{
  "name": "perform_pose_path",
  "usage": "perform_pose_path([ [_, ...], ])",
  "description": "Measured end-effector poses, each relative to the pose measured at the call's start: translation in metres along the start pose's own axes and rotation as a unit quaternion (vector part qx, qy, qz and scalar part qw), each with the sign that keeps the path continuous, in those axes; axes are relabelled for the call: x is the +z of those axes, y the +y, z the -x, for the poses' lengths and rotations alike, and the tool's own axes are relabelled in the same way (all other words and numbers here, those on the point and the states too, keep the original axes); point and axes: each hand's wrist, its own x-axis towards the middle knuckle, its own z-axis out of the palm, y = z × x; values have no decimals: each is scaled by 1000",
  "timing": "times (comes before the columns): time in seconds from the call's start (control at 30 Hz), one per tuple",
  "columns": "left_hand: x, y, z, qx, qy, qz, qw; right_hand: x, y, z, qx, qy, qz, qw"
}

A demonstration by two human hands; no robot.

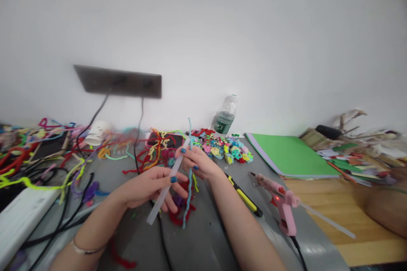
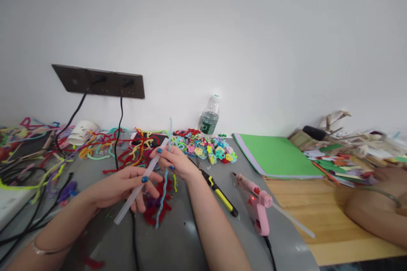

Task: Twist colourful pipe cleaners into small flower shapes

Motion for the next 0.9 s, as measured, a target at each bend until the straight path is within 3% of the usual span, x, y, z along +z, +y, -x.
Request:
perform_pose_path([
  [0.13, -9, 10, 0, 44, 65, 76, 994, -1, 1, -6, -68, 97, 18, 993],
  [0.33, -27, 12, 2, 178, 25, 200, 963, -4, -4, -11, -115, 186, -51, 975],
  [0.5, -18, 4, -6, 223, 135, 87, 961, -1, -4, -9, -109, 167, -91, 976],
  [0.67, -4, -1, -18, 238, 226, -78, 941, 6, 2, -9, -86, 121, -14, 989],
  [0.8, -1, 0, -23, 272, 313, -77, 907, 9, 6, -9, -66, 82, 53, 993],
  [0.9, 0, 3, -21, 283, 342, -44, 895, 10, 6, -8, -66, 63, 74, 993],
])
